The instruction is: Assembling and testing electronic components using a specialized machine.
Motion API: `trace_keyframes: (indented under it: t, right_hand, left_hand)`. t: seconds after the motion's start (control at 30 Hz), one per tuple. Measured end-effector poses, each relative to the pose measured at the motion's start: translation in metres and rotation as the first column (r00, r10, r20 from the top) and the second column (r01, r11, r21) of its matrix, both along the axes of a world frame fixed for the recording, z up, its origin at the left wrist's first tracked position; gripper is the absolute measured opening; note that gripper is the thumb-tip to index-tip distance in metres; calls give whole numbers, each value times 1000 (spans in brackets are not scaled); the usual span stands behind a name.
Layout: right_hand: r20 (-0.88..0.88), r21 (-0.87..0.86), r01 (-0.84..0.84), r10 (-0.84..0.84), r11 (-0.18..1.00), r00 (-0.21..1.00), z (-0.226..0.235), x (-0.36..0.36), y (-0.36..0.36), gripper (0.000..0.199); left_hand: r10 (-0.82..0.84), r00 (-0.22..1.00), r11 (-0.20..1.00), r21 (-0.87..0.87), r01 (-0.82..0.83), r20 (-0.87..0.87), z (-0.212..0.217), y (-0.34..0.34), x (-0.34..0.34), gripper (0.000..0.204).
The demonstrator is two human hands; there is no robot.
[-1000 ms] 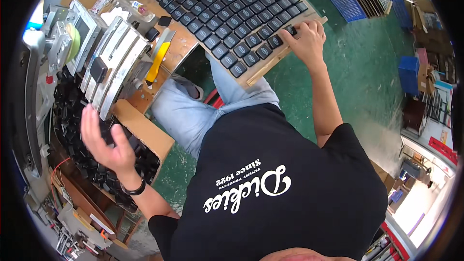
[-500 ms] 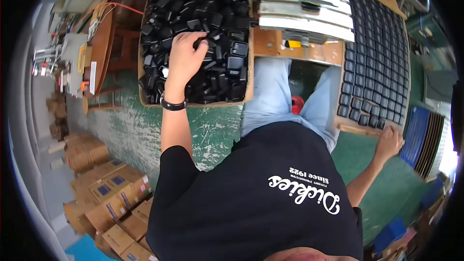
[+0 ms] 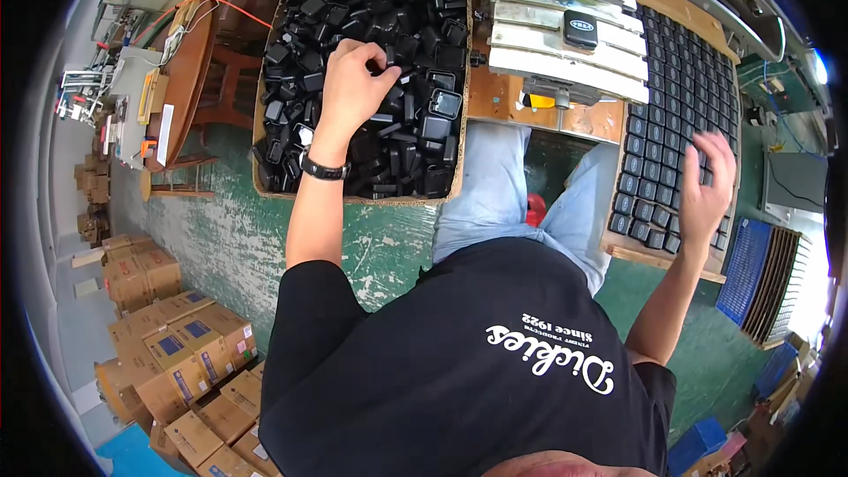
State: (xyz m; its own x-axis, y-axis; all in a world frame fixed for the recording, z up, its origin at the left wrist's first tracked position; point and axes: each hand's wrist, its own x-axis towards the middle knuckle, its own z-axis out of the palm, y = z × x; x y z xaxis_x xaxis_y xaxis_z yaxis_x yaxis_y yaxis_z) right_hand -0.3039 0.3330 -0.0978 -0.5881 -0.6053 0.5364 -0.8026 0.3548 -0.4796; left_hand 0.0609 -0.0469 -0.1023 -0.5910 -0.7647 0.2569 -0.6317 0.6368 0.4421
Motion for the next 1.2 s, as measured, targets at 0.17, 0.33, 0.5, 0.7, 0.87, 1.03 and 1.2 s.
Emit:
trace_keyframes:
  t: [0.17,0.33,0.5,0.7,0.87,1.03,1.2]
  right_hand:
    - [-34,-137,-300,298,944,954,42,31,-77,29]
    - [286,-17,-465,450,885,846,61,31,-136,51]
    - [141,211,-519,500,828,855,69,19,-175,64]
    - [357,-335,-457,560,824,748,53,16,-134,59]
    - [456,-372,-147,318,917,831,19,1,-32,49]
    - [504,-152,354,-236,923,831,-35,-9,94,41]
    - [2,275,708,-736,651,677,-91,-38,212,53]
  left_hand:
    - [-28,931,1000,-8,26,-364,11,11,9,14]
    - [32,711,907,319,274,-702,41,32,6,17]
    - [-2,697,742,466,481,-717,63,54,-52,24]
    - [-316,704,686,359,633,-636,69,75,-133,27]
    - [-542,716,816,-71,574,-440,62,69,-186,24]
    - [-598,770,801,-147,580,-222,56,65,-184,28]
    - [-693,715,674,-268,688,95,50,102,-169,66]
